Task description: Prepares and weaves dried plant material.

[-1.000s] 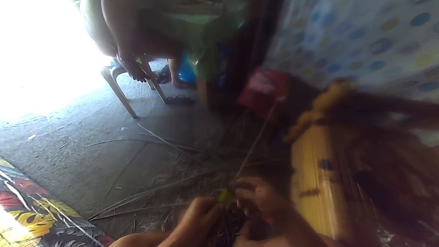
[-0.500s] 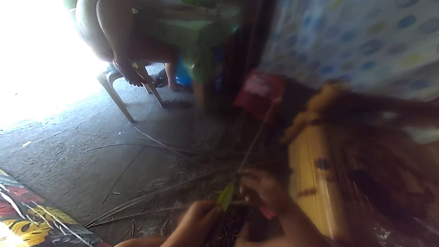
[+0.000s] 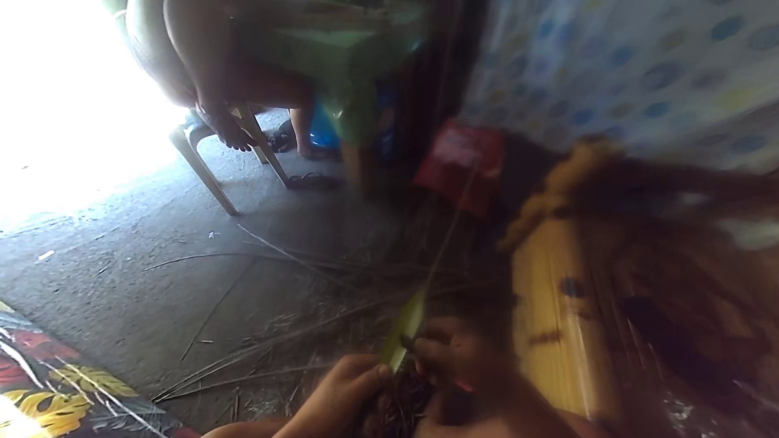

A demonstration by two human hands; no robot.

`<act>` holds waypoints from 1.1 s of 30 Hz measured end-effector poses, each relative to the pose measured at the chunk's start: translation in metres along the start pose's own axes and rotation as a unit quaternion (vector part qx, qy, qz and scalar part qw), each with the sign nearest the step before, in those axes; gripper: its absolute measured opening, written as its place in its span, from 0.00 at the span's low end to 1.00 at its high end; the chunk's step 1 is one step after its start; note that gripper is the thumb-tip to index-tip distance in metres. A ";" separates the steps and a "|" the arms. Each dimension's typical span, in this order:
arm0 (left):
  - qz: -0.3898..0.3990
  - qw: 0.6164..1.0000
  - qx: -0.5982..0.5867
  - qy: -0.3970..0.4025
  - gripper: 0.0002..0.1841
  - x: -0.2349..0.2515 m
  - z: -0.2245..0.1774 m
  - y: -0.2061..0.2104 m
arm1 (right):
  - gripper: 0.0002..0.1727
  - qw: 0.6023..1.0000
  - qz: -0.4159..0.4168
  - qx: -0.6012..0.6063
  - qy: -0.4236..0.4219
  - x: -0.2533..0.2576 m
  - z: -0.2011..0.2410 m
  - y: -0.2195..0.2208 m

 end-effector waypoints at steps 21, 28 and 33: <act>0.064 0.997 -0.037 -0.013 0.16 -0.001 -0.002 -0.001 | 0.11 0.994 -0.066 0.008 -0.086 0.007 0.007 -0.022; 0.052 0.998 -0.033 0.000 0.16 -0.002 -0.002 0.000 | 0.12 0.983 -0.159 0.035 -0.079 0.003 0.012 -0.030; 0.030 0.999 -0.028 0.010 0.16 -0.002 -0.002 0.000 | 0.12 0.997 0.079 -0.006 0.008 -0.001 -0.001 0.005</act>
Point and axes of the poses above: each hand's wrist, its own x-axis towards the middle knuckle, its own y-axis out of the palm, z = x × y, the point moved 1 cm from there along x, towards the middle knuckle
